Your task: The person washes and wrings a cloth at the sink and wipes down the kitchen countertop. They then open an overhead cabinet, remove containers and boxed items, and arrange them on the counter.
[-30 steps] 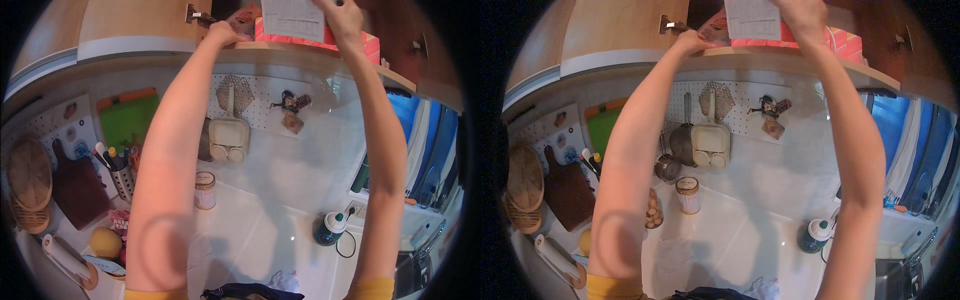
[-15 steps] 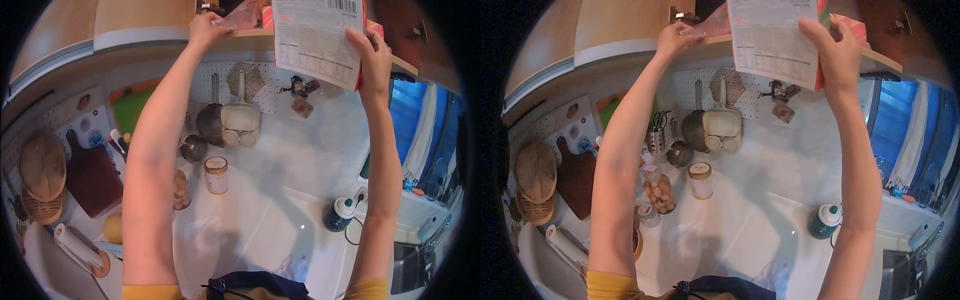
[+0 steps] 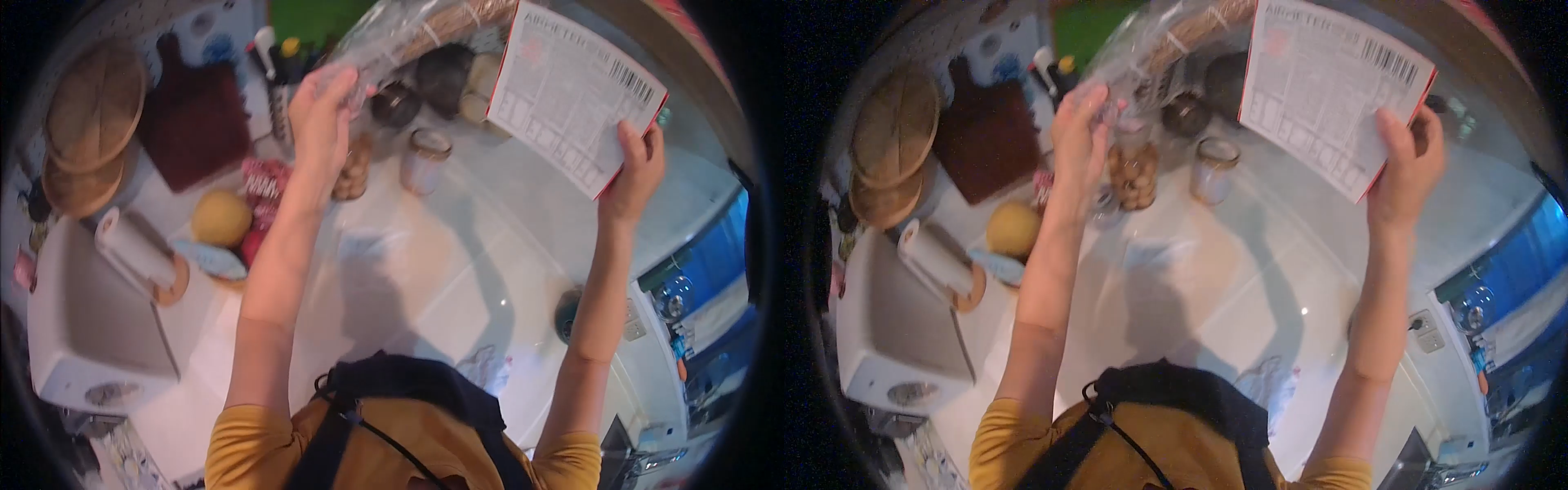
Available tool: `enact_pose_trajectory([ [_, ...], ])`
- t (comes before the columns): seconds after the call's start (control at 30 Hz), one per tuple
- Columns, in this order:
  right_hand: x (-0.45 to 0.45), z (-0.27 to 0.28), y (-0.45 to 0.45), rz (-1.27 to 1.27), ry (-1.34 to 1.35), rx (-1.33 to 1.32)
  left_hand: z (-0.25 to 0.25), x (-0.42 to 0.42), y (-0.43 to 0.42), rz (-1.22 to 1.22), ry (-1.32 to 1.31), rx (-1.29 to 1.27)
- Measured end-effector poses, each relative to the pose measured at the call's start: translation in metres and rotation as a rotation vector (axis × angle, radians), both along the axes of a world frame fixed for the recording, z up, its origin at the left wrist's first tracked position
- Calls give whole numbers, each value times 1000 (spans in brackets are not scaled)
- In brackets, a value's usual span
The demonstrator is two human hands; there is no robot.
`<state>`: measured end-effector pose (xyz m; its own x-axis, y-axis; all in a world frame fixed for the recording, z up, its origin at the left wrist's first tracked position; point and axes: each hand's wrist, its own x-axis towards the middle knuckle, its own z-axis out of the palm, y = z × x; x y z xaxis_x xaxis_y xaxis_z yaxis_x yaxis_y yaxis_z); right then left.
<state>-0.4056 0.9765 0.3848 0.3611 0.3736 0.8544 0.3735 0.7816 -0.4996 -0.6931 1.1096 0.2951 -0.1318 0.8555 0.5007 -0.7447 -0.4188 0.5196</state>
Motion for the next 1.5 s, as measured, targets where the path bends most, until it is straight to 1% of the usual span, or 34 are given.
enact_pose_trajectory([
  [0.07, -10, -50, 14, 15, -34, -75, -52, -21, -19, 73, 40, -150],
  [0.13, -27, -111, 38, 17, -19, -188, -120, -50, -21, 47, 21, -238],
  [0.2, -46, -170, 54, -3, -1, -318, -176, -71, -35, 95, -34, -358],
  [0.27, -72, -226, 68, -137, -80, -441, -242, -100, -42, 91, -27, -443],
  [0.3, -90, -251, 76, 47, 77, -427, -259, -106, -51, 110, -24, -449],
  [0.37, -120, -294, 84, 50, 123, -545, -280, -114, -73, 266, 10, -583],
  [0.4, -134, -316, 88, 59, 90, -567, -285, -118, -81, 281, 16, -589],
  [0.47, -162, -346, 91, 79, 61, -593, -294, -124, -91, 294, -83, -663],
  [0.5, -178, -356, 90, 174, 132, -625, -299, -128, -92, 325, -148, -665],
  [0.53, -190, -364, 91, 269, 202, -655, -304, -132, -92, 339, -150, -666],
  [0.6, -204, -377, 94, 283, 145, -674, -313, -139, -91, 535, -138, -577],
  [0.63, -212, -381, 96, 282, 92, -689, -313, -142, -88, 547, -139, -575],
  [0.7, -227, -388, 103, 293, 80, -691, -311, -149, -76, 851, 2, -591],
  [0.73, -232, -392, 105, 292, 67, -695, -309, -151, -71, 855, 4, -593],
  [0.8, -242, -404, 115, 313, 76, -670, -303, -150, -61, 1390, 666, -408],
  [0.83, -246, -406, 118, 331, 82, -641, -306, -148, -58, 1278, 654, -401],
  [0.87, -248, -407, 118, 331, 83, -639, -307, -146, -53, 1278, 654, -399],
  [0.93, -250, -409, 119, 134, -92, -613, -312, -145, -42, 1403, 993, -299],
  [0.97, -252, -412, 120, 131, -91, -610, -317, -147, -38, 1336, 1115, -318],
  [1.0, -253, -415, 119, 156, -69, -622, -323, -144, -36, 1333, 1111, -315],
  [1.07, -254, -416, 117, 178, -46, -627, -318, -131, -44, 1348, 1510, -401],
  [1.1, -254, -417, 116, 91, -136, -591, -323, -131, -45, 1323, 1564, -400],
  [1.13, -256, -415, 114, 4, -223, -557, -320, -130, -46, 1323, 1565, -393],
  [1.17, -258, -414, 112, 1, -220, -558, -317, -129, -49, 1285, 1413, -400],
  [1.2, -260, -414, 110, 16, -262, -620, -314, -129, -52, 1244, 1264, -406],
  [1.23, -263, -415, 108, 31, -303, -683, -314, -130, -57, 1241, 1269, -402],
  [1.27, -267, -417, 106, 27, -297, -682, -312, -133, -61, 1267, 1273, -347],
  [1.33, -275, -419, 107, 50, -268, -838, -303, -128, -69, 1293, 1270, -271],
  [1.4, -279, -424, 108, 79, -298, -813, -290, -117, -84, 1383, 1502, -284],
  [1.5, -276, -417, 113, 165, -394, -832, -296, -102, -80, 1232, 1396, -142],
])
